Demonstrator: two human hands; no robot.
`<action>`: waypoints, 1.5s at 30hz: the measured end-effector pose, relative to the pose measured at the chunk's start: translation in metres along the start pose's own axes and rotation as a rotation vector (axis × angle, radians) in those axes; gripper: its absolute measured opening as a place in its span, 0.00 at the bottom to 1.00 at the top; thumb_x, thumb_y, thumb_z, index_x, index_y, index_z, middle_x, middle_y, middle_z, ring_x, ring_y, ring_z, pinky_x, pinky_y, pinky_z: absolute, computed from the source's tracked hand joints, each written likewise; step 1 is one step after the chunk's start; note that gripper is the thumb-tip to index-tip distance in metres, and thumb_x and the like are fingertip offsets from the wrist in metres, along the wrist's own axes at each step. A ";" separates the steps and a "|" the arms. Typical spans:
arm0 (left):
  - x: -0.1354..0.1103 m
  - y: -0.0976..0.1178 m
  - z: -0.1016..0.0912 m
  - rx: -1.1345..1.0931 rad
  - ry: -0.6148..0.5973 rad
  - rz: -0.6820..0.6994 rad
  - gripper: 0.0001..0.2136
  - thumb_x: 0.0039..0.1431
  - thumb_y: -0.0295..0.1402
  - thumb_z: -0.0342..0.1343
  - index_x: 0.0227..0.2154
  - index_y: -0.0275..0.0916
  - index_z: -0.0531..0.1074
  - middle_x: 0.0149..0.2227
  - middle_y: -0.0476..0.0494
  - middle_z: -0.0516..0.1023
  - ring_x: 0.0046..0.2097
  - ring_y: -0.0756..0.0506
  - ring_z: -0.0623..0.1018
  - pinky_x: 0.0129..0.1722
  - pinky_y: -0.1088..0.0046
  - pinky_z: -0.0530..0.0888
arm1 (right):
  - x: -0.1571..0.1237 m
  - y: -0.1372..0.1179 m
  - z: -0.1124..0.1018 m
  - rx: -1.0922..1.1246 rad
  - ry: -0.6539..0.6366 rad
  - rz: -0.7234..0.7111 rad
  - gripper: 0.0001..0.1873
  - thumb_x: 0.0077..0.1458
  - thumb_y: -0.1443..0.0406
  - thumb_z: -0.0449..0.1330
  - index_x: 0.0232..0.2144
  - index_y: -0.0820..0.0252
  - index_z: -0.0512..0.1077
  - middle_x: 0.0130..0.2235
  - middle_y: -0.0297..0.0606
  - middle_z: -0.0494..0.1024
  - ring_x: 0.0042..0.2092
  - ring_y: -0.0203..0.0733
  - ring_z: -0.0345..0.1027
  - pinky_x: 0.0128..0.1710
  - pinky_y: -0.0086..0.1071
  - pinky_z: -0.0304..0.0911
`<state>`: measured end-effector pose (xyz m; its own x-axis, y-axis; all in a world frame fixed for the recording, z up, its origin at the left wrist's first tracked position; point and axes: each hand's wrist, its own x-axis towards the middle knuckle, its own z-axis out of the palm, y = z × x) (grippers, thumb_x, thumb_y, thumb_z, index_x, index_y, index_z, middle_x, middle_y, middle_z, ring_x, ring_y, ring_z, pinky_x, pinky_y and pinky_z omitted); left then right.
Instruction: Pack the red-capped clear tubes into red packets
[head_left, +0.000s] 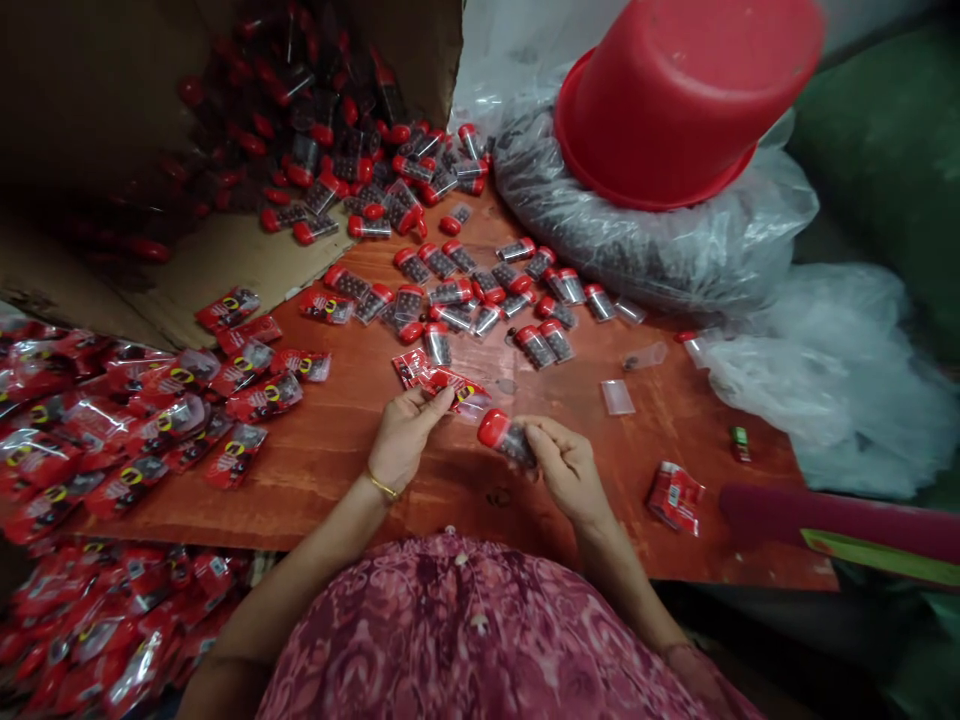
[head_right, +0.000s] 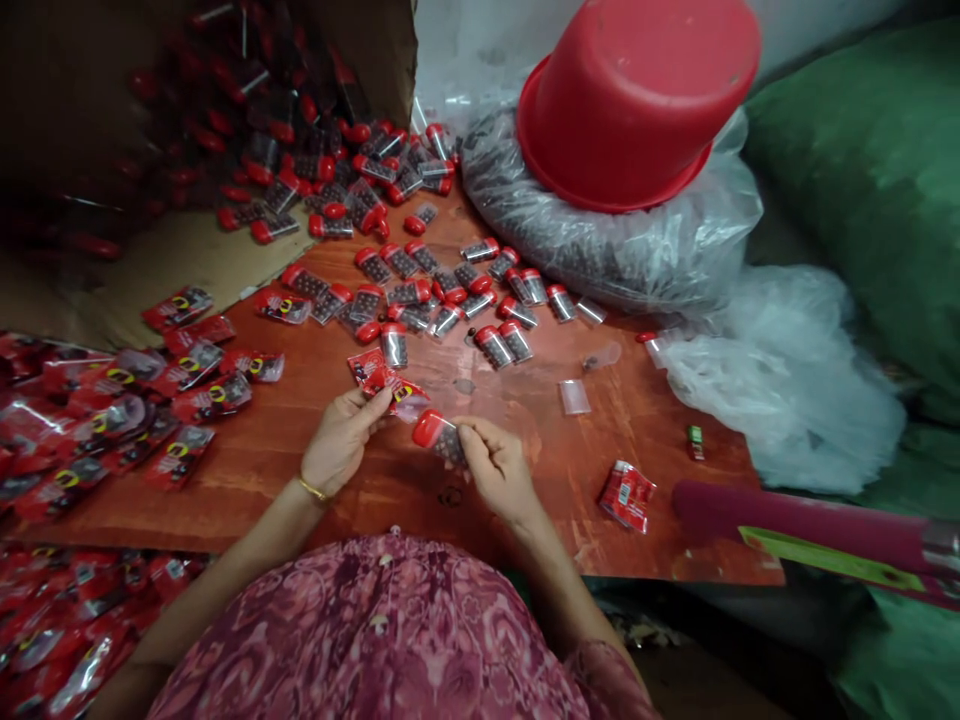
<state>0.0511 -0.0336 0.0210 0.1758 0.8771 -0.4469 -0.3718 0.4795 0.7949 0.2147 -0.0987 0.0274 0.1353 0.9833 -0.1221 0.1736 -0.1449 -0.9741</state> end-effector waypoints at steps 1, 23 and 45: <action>0.000 0.000 -0.001 0.039 -0.011 0.040 0.14 0.38 0.40 0.65 0.25 0.35 0.75 0.26 0.49 0.77 0.30 0.52 0.73 0.34 0.76 0.68 | 0.002 -0.003 0.001 0.012 -0.033 0.035 0.19 0.52 0.52 0.53 0.29 0.62 0.74 0.15 0.30 0.68 0.14 0.31 0.56 0.13 0.24 0.51; -0.001 -0.018 0.016 -0.276 0.027 -0.021 0.15 0.33 0.30 0.69 0.28 0.35 0.73 0.27 0.51 0.78 0.29 0.54 0.75 0.35 0.78 0.70 | 0.011 0.017 0.037 -0.130 0.215 -0.182 0.12 0.59 0.60 0.49 0.37 0.60 0.69 0.30 0.35 0.73 0.29 0.34 0.66 0.29 0.28 0.63; 0.009 -0.020 0.017 -0.283 -0.047 -0.045 0.15 0.39 0.40 0.65 0.23 0.33 0.72 0.20 0.51 0.70 0.22 0.55 0.68 0.25 0.79 0.64 | 0.022 0.034 0.063 -0.034 0.254 -0.222 0.09 0.59 0.60 0.49 0.38 0.58 0.64 0.29 0.33 0.69 0.26 0.34 0.64 0.24 0.28 0.62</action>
<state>0.0756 -0.0354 0.0082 0.2378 0.8584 -0.4545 -0.6008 0.4977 0.6256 0.1620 -0.0753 -0.0205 0.3287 0.9327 0.1482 0.2583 0.0621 -0.9641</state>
